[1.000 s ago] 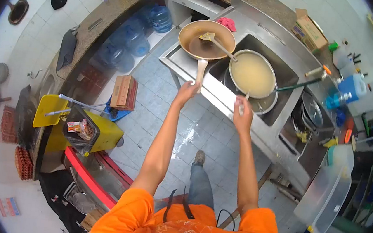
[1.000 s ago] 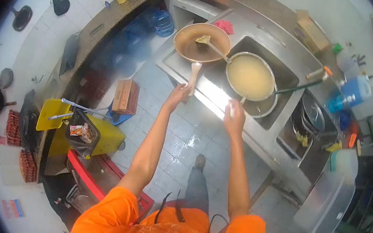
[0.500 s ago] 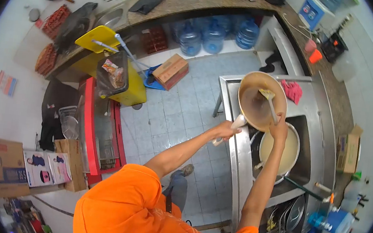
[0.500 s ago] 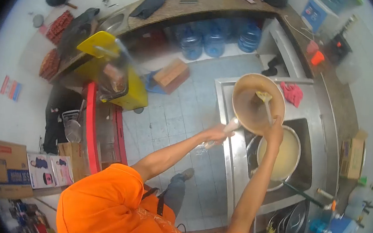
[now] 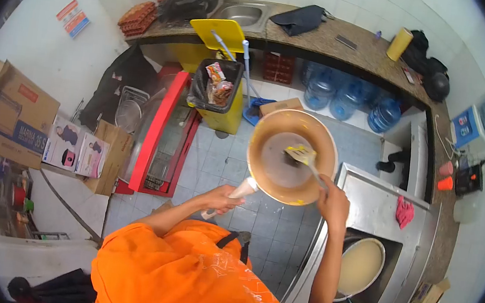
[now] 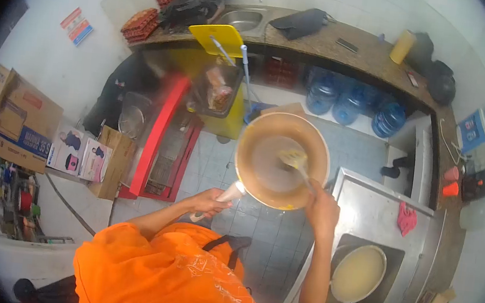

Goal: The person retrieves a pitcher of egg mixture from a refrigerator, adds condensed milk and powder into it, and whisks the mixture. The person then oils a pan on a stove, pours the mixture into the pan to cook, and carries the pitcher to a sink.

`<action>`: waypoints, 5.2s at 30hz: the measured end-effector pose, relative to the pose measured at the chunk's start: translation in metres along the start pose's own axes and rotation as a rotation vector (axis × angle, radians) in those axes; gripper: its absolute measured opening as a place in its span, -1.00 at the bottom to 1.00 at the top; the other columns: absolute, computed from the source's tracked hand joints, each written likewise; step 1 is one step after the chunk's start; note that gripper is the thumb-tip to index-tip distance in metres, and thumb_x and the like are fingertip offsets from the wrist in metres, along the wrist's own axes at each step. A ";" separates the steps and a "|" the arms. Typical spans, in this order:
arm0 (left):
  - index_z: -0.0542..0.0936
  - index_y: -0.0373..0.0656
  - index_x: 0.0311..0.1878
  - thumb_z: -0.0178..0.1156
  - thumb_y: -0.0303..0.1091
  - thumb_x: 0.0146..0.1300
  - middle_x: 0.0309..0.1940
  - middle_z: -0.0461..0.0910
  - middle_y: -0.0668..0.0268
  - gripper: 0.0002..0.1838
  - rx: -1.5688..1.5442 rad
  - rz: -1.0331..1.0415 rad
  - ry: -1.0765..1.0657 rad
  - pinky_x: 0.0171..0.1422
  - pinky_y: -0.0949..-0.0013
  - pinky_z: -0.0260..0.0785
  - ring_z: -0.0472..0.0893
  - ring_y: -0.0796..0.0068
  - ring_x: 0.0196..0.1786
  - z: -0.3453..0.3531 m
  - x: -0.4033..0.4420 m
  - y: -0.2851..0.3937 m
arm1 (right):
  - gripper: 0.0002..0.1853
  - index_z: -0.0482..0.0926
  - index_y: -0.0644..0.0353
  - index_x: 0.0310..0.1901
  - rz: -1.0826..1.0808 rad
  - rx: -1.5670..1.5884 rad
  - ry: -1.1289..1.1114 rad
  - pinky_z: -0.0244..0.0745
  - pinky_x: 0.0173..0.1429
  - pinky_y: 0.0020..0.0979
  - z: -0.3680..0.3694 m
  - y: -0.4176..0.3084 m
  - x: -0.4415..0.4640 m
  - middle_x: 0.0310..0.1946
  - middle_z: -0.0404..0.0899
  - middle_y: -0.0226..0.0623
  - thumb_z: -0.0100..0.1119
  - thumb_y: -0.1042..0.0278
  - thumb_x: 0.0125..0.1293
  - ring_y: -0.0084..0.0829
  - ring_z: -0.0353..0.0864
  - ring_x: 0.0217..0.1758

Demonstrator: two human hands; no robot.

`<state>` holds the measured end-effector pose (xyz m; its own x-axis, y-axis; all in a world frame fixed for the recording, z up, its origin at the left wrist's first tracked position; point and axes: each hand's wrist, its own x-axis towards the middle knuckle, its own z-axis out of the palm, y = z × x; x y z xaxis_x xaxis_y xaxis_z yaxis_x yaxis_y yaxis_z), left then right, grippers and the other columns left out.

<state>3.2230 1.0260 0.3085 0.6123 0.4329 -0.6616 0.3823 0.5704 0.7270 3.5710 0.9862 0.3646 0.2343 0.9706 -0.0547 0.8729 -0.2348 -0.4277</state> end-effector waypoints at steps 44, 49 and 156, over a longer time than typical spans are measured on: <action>0.48 -0.23 -0.31 0.20 -0.18 0.36 -0.72 0.37 0.40 -0.71 -0.465 -0.121 0.697 -0.68 0.43 0.19 0.34 0.60 -0.75 -0.498 0.180 0.142 | -0.54 0.37 0.16 0.39 -0.161 0.835 -0.974 0.28 -0.65 -0.46 0.381 -0.422 0.557 -0.65 0.38 -0.46 -0.04 0.34 0.50 -0.62 0.35 -0.68; 0.52 -0.31 -0.23 0.17 -0.25 0.34 -0.70 0.44 0.31 -0.74 -0.409 -0.220 0.814 -0.66 0.36 0.27 0.41 0.50 -0.74 -0.483 0.202 0.156 | -0.59 0.43 -0.02 0.32 0.229 1.070 -0.944 0.24 -0.68 -0.48 0.450 -0.430 0.581 -0.58 0.37 -0.48 -0.06 0.41 0.47 -0.62 0.32 -0.71; 0.57 -0.40 -0.11 0.22 -0.31 0.29 -0.39 0.59 -0.24 -0.71 0.227 -0.055 1.544 -0.20 0.00 0.43 0.63 -0.23 -0.27 -0.544 0.203 0.103 | -0.58 0.59 -0.19 0.20 -0.792 0.362 -0.697 0.57 -0.07 -0.13 0.390 -0.391 0.704 -0.21 0.69 -0.02 0.18 0.30 0.29 -0.06 0.71 -0.18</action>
<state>3.0095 1.5521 0.1491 -0.6285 0.7677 -0.1248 0.5590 0.5574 0.6139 3.2279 1.7813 0.1411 -0.7242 0.6829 -0.0958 0.4661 0.3824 -0.7978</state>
